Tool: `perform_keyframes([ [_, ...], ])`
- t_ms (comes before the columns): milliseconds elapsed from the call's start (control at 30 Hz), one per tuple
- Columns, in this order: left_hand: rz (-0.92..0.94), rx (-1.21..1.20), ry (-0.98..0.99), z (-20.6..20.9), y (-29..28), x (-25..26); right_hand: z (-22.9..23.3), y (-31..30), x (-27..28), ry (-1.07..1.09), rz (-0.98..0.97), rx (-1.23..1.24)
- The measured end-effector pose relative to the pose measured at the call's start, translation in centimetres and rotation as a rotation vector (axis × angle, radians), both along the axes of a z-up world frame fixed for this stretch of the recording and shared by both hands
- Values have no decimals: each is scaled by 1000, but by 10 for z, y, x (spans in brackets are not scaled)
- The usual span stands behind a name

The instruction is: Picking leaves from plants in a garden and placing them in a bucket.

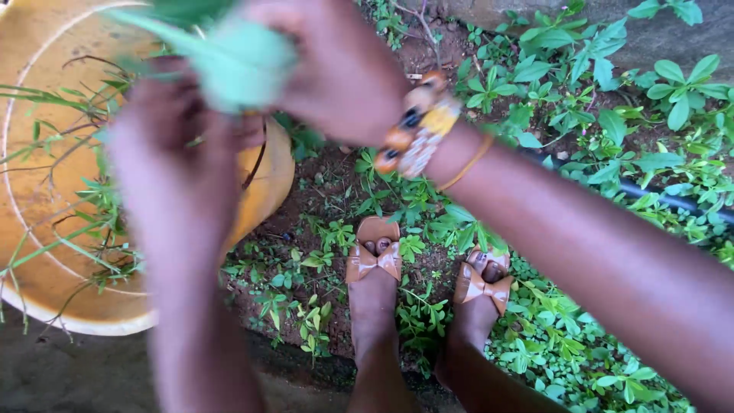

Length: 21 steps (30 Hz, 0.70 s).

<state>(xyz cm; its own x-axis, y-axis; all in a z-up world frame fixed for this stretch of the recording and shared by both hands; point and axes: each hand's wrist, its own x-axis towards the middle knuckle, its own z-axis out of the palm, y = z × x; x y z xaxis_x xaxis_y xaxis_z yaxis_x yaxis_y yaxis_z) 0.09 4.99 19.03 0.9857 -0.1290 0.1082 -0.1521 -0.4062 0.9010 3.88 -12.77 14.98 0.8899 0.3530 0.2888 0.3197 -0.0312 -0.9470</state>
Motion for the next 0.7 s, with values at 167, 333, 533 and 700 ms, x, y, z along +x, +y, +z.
perform_keyframes([
  [167, 85, 61, 103, 35, 70, -15, 4, 99, -32, -113, -276, 199],
  [333, 120, 561, 312, -35, 160, -10, -24, 135, -67, -219, -136, -355],
  [533, -16, 1101, 347, -77, 176, -18, -30, 138, -71, -431, -90, -668],
  [700, -66, 988, 217, -8, 121, -17, -17, 106, -29, -127, 204, -196],
])
